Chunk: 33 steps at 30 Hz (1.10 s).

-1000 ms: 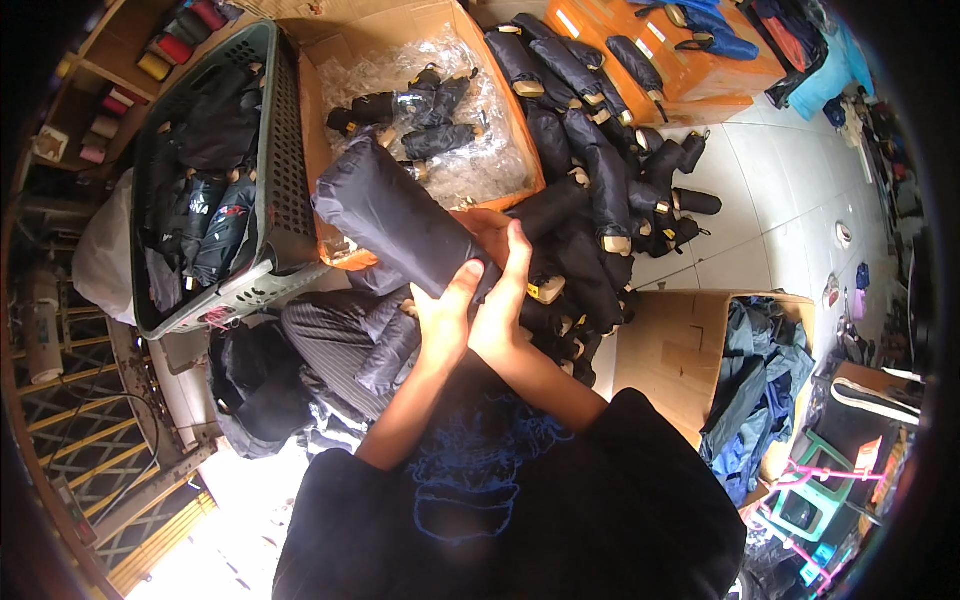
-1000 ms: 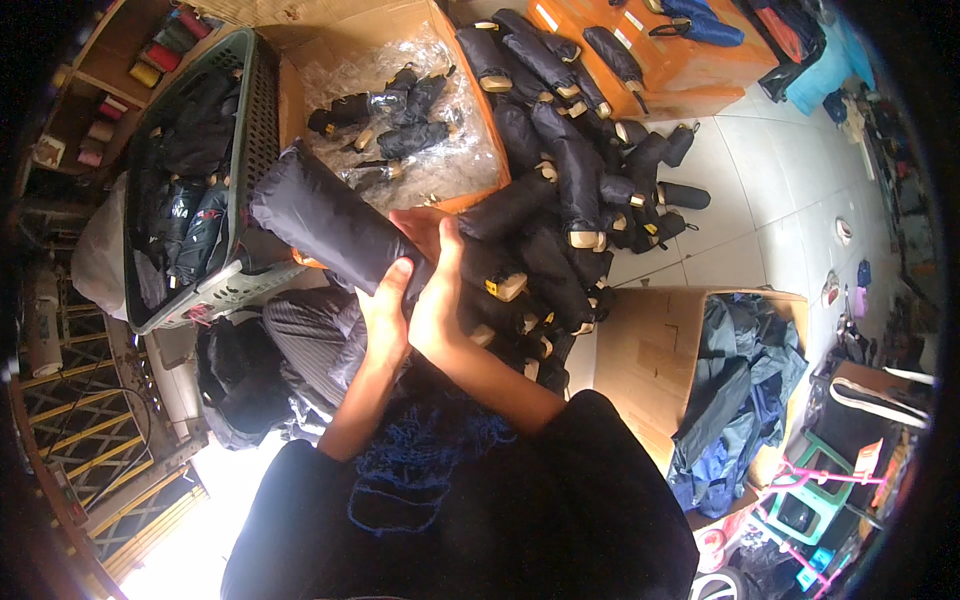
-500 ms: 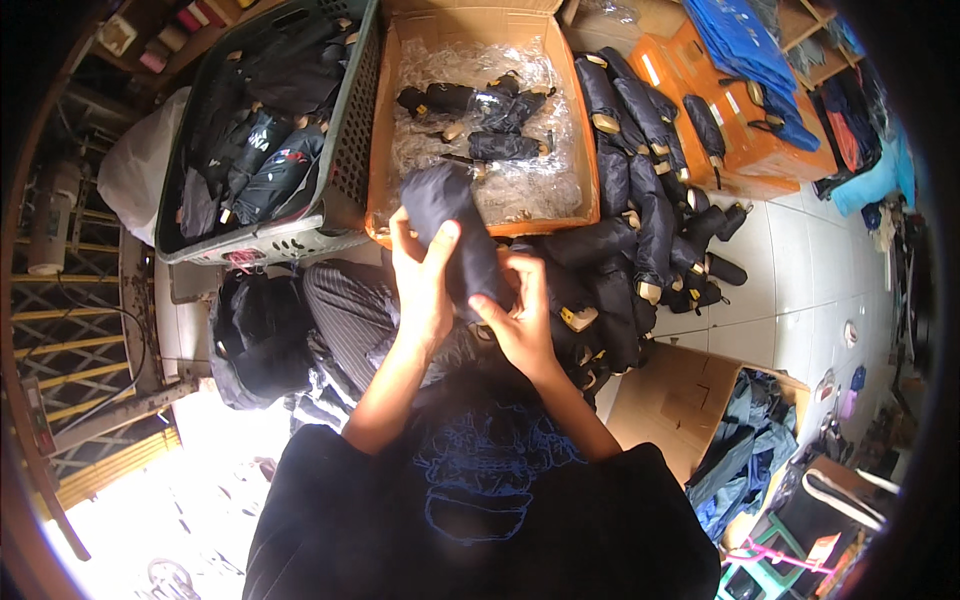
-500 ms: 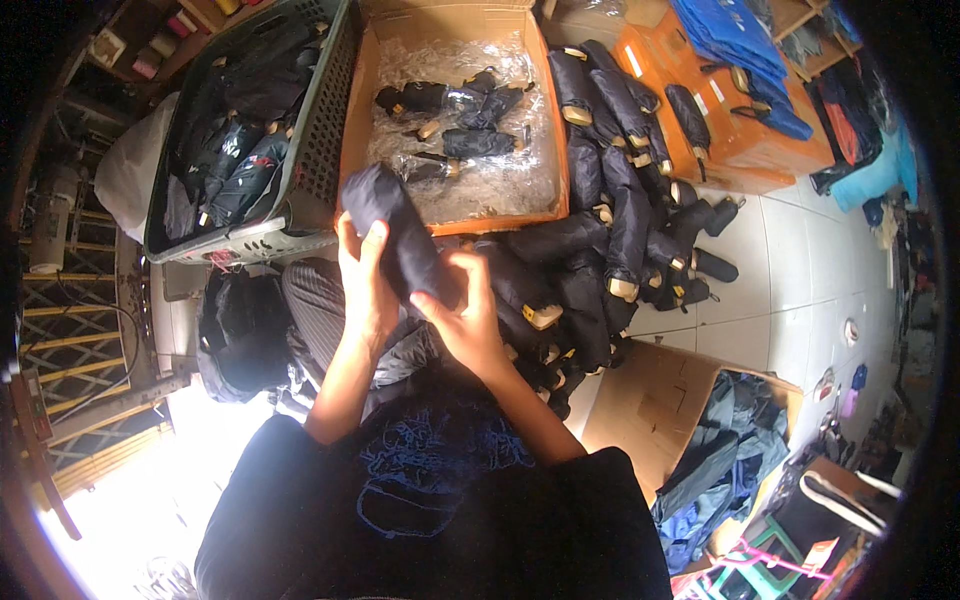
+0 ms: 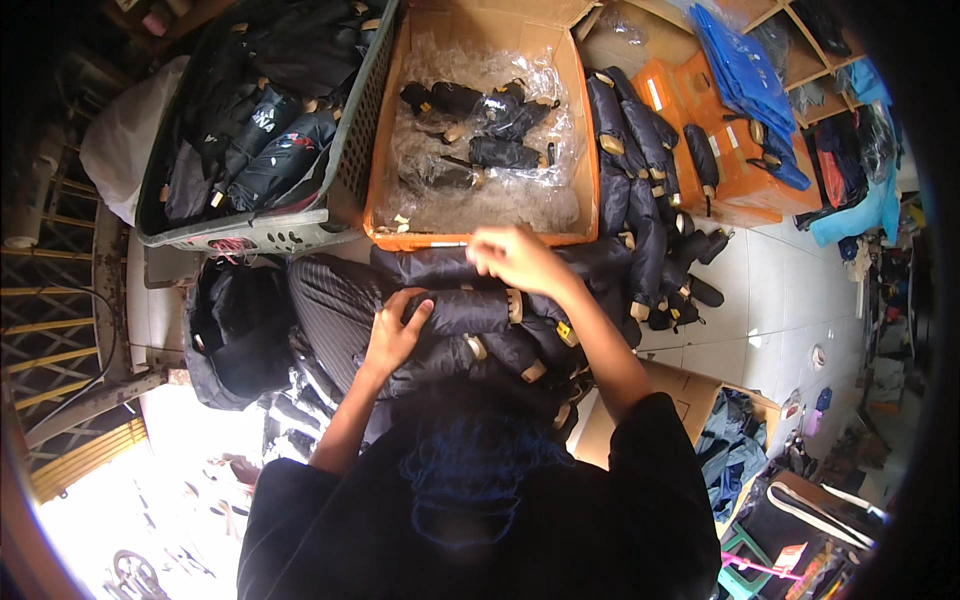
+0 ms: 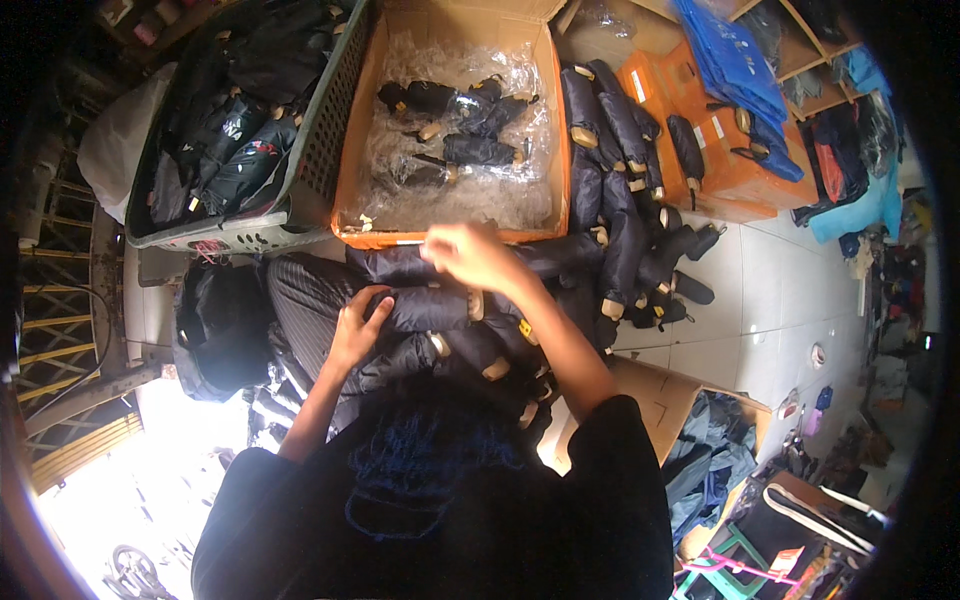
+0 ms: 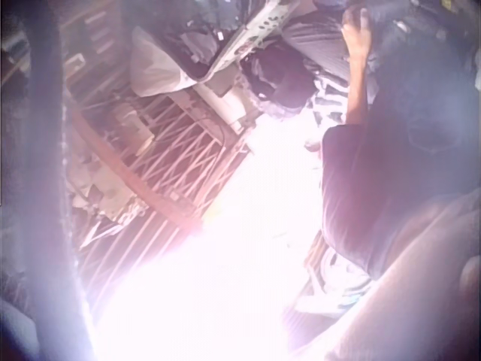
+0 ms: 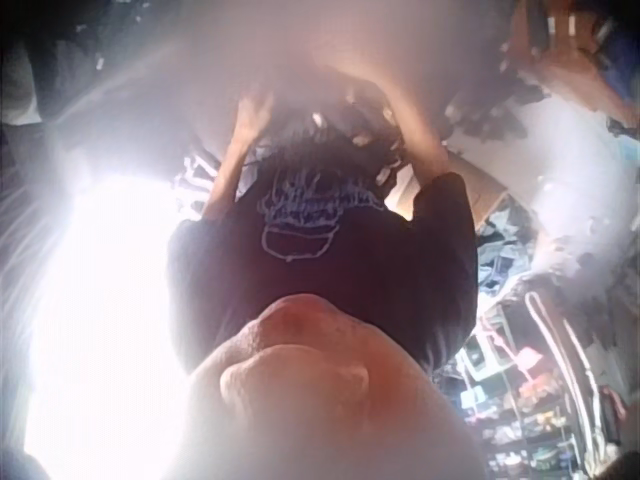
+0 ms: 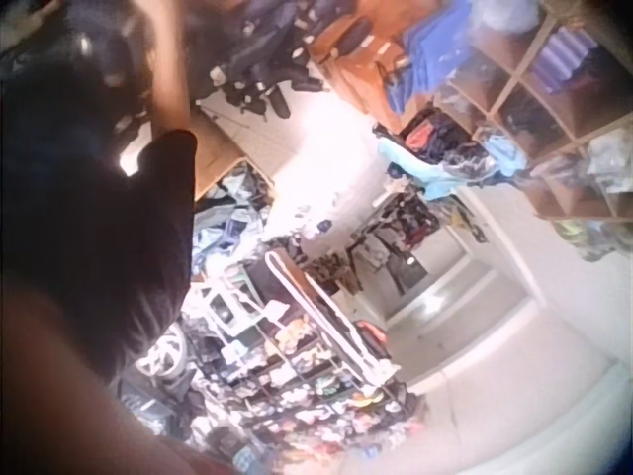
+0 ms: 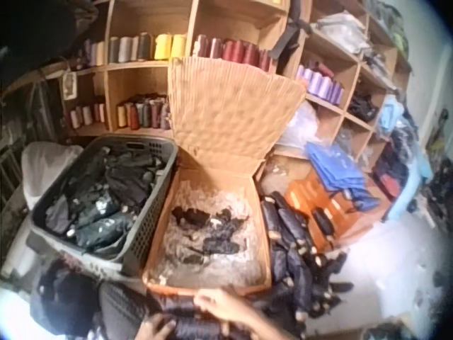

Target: The person sits on the floor and repeatedly picks up black fabric items, folds them by hand, and places them into a green plastic basket. The person handles the items one at a time, folding and stacking them in the basket.

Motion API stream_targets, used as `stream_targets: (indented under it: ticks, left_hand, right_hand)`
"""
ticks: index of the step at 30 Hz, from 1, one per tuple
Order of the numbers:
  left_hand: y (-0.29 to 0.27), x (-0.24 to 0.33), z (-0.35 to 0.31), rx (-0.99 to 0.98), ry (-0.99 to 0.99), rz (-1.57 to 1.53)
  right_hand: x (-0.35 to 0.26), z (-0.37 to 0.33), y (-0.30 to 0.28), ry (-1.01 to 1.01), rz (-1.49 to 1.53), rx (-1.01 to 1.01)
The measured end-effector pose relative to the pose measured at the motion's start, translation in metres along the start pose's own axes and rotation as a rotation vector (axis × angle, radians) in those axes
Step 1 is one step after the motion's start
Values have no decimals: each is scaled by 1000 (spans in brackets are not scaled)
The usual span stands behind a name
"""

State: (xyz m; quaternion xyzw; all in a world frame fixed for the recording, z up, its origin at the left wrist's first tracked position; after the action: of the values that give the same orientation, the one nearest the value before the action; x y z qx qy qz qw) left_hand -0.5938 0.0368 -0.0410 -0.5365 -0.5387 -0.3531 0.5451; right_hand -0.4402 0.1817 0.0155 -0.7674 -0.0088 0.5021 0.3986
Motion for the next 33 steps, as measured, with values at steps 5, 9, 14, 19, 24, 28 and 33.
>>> stream_targets:
  ticks: [5, 9, 14, 19, 24, 28, 33]
  left_hand:
    - [11, 17, 18, -89, 129, 61]
    - [-1, 13, 20, -11, 124, 56]
    - [-4, 2, 20, 33, 118, 0]
    - [1, -5, 24, 37, 123, 23]
    - [11, 18, 24, -96, 166, 326]
    - [0, 39, 29, -80, 183, 452]
    - [-28, 81, 31, -45, 419, 256]
  right_hand:
    - [82, 119, -20, 0, -540, 558]
    - [109, 170, 54, 129, -688, 52]
    - [89, 157, 92, 19, -377, -415]
    - [107, 186, 0, 251, -606, 34]
    - [139, 200, 25, 139, -965, -40]
    - [129, 195, 17, 251, -827, -4]
    - [121, 154, -47, 225, -518, 172]
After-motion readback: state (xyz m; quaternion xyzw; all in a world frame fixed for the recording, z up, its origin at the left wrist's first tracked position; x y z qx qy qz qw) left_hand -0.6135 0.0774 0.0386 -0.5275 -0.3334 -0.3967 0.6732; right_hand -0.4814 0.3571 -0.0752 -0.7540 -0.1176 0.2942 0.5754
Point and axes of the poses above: each hand's wrist, its own z-axis towards the middle knuckle, its own y-axis out of the palm, x = y × z, the point moved 7 cm from there along z, towards the middle knuckle, and after that the axes turned 12 degrees about -z, right-handed, at the moved point
